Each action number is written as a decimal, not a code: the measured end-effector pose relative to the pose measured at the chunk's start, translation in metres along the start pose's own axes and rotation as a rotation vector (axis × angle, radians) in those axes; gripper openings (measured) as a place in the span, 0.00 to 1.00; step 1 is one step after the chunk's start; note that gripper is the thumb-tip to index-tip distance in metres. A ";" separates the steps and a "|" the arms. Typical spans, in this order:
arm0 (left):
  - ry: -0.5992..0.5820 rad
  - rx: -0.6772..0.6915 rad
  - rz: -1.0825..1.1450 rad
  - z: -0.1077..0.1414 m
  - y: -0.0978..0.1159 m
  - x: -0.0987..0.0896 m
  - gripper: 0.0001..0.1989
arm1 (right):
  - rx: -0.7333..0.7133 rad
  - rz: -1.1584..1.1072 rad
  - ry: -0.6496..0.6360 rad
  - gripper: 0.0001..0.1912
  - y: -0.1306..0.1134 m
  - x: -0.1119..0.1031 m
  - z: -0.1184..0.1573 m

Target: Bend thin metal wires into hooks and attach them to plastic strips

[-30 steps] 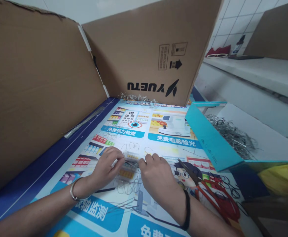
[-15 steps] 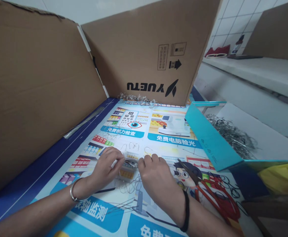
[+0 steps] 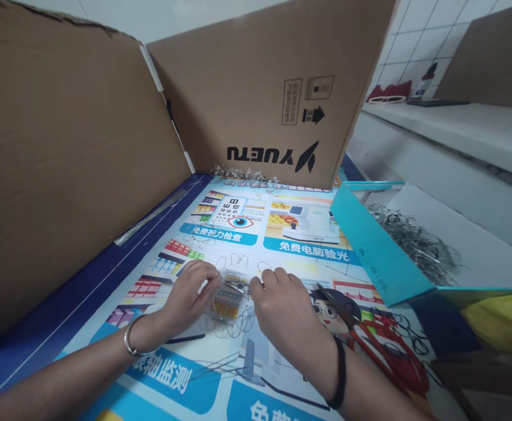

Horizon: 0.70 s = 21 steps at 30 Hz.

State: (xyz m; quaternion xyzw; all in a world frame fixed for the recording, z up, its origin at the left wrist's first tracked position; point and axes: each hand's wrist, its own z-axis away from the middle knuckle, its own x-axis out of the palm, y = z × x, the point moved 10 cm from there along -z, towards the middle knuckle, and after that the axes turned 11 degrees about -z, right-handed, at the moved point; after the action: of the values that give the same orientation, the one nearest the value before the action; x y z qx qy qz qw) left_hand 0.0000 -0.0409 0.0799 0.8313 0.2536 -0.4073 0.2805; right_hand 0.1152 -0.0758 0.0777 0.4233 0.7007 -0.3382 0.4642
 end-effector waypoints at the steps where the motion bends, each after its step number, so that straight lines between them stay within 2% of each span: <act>1: 0.000 0.000 0.002 0.000 0.000 0.000 0.05 | 0.004 -0.009 -0.011 0.01 0.001 0.000 0.000; 9: 0.004 0.063 0.034 0.001 0.007 -0.001 0.04 | 0.009 -0.037 -0.053 0.02 0.000 0.005 -0.001; 21: 0.009 0.137 0.048 0.001 0.010 0.002 0.06 | -0.003 -0.024 -0.037 0.01 0.000 0.006 0.001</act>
State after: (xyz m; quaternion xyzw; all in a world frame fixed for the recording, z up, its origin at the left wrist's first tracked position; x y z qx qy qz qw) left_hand 0.0072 -0.0489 0.0802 0.8563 0.2063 -0.4131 0.2314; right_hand 0.1140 -0.0754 0.0718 0.4076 0.6975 -0.3507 0.4736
